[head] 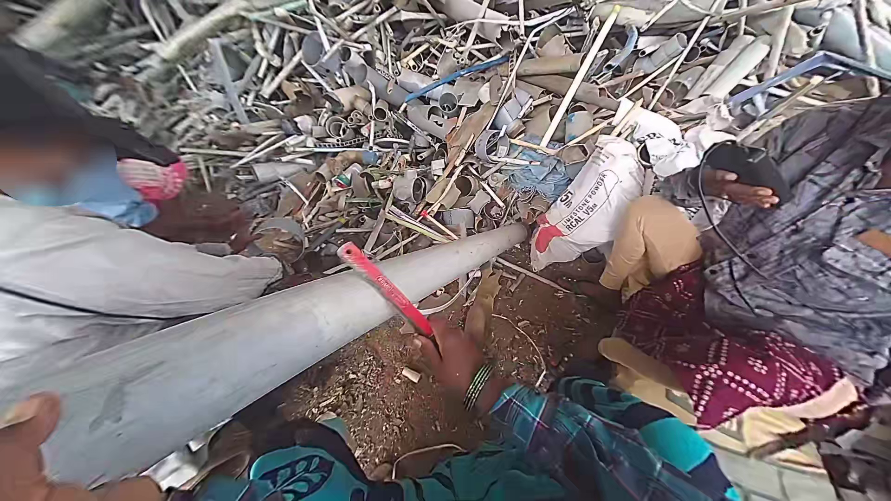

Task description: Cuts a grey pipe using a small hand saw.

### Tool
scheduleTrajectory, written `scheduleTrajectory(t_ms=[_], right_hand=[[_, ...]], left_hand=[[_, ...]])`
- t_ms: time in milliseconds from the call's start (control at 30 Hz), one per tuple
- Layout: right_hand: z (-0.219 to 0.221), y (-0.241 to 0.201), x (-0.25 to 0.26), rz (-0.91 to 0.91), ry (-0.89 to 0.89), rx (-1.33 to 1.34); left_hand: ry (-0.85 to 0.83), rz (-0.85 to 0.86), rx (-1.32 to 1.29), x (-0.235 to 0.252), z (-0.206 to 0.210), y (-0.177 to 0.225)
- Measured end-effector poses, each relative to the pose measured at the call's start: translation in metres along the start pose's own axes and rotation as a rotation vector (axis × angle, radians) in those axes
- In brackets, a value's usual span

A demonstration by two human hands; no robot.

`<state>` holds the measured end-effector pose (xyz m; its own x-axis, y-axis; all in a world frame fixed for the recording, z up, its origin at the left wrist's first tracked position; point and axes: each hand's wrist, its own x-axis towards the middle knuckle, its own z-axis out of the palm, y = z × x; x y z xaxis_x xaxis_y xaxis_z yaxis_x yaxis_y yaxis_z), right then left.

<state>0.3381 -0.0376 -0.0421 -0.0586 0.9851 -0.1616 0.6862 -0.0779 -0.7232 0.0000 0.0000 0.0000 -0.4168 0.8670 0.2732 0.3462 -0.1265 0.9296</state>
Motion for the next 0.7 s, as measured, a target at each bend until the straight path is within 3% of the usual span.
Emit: scheduleTrajectory(t_ms=[33,67,133,200,267,367,433,500,633,700], right_hand=[[-0.004,0.014,0.013,0.105,0.039,0.032],[-0.008,0.028,0.025,0.21,0.066,0.089],[-0.017,0.046,0.042,0.388,0.078,0.215],[-0.016,0.039,0.038,0.436,0.084,0.333],[-0.005,0.012,0.02,0.321,0.046,0.338],[0.007,-0.028,-0.017,-0.005,-0.068,0.102],[0.005,-0.031,-0.021,-0.066,-0.083,-0.018],[-0.004,-0.011,-0.003,0.028,-0.021,-0.04],[-0.033,0.044,0.044,0.396,0.062,0.115],[-0.033,0.034,0.041,0.428,0.067,0.19]], left_hand=[[0.298,-0.134,-0.305,-0.022,0.03,0.039],[0.397,-0.122,-0.403,-0.033,0.04,0.052],[0.374,-0.058,-0.44,-0.045,0.045,0.062],[0.378,-0.035,-0.446,-0.051,0.049,0.069],[0.401,-0.052,-0.446,-0.054,0.052,0.078],[0.418,-0.069,-0.437,-0.057,0.053,0.082],[0.417,-0.053,-0.441,-0.059,0.053,0.087],[0.417,-0.043,-0.449,-0.062,0.053,0.09],[0.408,-0.067,-0.457,-0.064,0.053,0.092],[0.406,-0.064,-0.45,-0.064,0.054,0.093]])
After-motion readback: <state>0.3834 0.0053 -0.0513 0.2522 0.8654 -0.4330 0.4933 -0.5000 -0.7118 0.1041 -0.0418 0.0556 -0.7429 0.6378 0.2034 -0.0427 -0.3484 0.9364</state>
